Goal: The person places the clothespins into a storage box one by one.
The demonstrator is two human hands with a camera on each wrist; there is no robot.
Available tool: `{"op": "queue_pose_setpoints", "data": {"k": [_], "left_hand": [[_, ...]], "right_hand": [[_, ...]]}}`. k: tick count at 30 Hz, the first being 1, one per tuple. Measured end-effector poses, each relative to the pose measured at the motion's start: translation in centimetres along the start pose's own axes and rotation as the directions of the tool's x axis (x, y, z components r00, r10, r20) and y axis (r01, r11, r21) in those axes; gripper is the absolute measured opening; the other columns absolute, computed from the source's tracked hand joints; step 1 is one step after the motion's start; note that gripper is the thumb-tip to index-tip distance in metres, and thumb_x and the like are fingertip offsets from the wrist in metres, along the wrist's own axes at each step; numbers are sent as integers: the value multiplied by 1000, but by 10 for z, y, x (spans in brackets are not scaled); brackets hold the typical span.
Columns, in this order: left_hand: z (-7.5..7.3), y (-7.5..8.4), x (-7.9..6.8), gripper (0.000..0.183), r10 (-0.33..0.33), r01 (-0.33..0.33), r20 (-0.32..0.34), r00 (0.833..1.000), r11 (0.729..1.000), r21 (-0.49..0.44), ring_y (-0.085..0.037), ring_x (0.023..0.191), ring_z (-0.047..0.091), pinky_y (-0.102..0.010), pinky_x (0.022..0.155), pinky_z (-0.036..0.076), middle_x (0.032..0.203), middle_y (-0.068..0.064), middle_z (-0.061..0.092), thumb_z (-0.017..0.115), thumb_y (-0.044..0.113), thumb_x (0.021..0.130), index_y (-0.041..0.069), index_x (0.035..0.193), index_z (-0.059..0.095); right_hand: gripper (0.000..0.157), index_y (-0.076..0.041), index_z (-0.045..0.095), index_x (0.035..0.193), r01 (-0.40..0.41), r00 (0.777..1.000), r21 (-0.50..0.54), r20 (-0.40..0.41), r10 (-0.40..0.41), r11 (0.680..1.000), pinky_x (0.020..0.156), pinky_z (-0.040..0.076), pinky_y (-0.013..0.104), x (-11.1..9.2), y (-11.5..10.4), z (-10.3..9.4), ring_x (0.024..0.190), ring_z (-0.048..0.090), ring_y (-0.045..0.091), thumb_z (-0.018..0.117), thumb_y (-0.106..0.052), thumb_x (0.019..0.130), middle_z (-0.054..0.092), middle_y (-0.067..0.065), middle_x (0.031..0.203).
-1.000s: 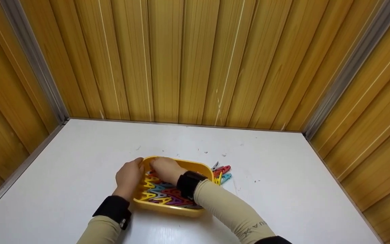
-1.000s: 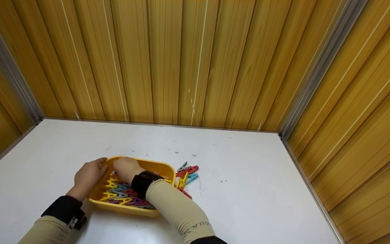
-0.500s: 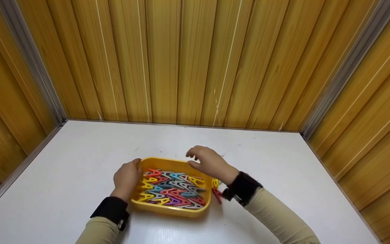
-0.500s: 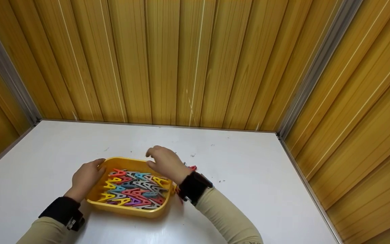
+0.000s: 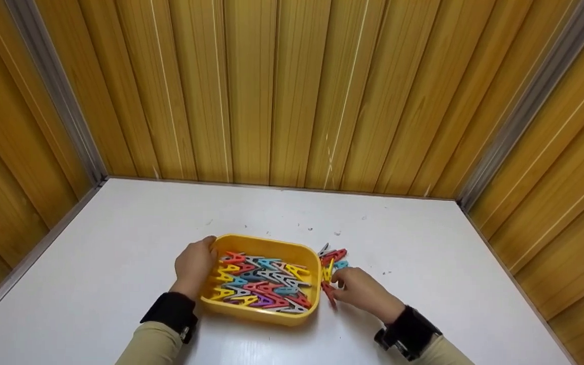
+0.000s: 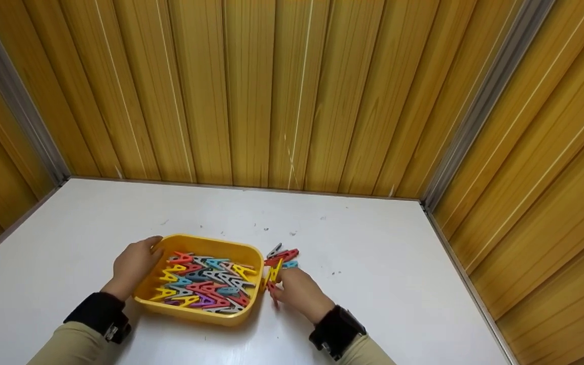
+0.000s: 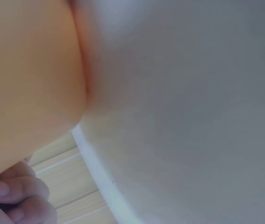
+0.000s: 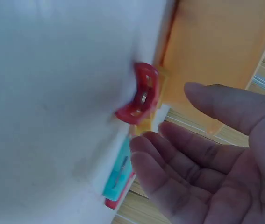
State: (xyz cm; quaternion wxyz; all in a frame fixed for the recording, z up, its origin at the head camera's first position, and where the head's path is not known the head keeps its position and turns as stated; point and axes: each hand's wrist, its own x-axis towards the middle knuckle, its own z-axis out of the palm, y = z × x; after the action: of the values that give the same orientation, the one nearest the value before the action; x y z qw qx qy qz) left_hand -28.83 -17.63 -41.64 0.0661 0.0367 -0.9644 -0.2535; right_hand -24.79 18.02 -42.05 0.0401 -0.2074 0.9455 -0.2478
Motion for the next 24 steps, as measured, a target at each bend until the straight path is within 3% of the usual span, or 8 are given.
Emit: {"op": "queue_pose_setpoints", "data": {"k": [5, 16, 24], "left_hand": [[1, 1, 1, 41, -11, 11, 6, 1000, 1000, 4, -42, 124, 65, -56, 105, 52, 133, -22, 68, 57, 18, 103, 0, 140, 60], [1, 3, 3, 43, -31, 31, 26, 999, 999, -11, -43, 126, 63, -57, 107, 50, 135, -23, 67, 56, 19, 104, 1, 142, 58], [2, 0, 3, 42, -26, 27, 28, 999, 1000, -12, -43, 125, 64, -57, 105, 51, 133, -23, 68, 56, 19, 104, 0, 141, 59]], "right_hand": [[26, 0, 73, 105, -46, 999, 43, -5, 46, 998, 65, 44, 25, 1, 3, 6, 77, 54, 15, 79, -15, 85, 66, 4, 85], [11, -5, 72, 95, -36, 999, 83, -2, 36, 996, 63, 44, 23, 4, 0, 13, 73, 54, 12, 76, -7, 86, 65, 0, 80], [10, -3, 71, 90, -77, 997, 79, 35, 74, 994, 59, 38, 22, 4, -3, 12, 68, 51, 14, 76, 0, 82, 60, 0, 74]]}}
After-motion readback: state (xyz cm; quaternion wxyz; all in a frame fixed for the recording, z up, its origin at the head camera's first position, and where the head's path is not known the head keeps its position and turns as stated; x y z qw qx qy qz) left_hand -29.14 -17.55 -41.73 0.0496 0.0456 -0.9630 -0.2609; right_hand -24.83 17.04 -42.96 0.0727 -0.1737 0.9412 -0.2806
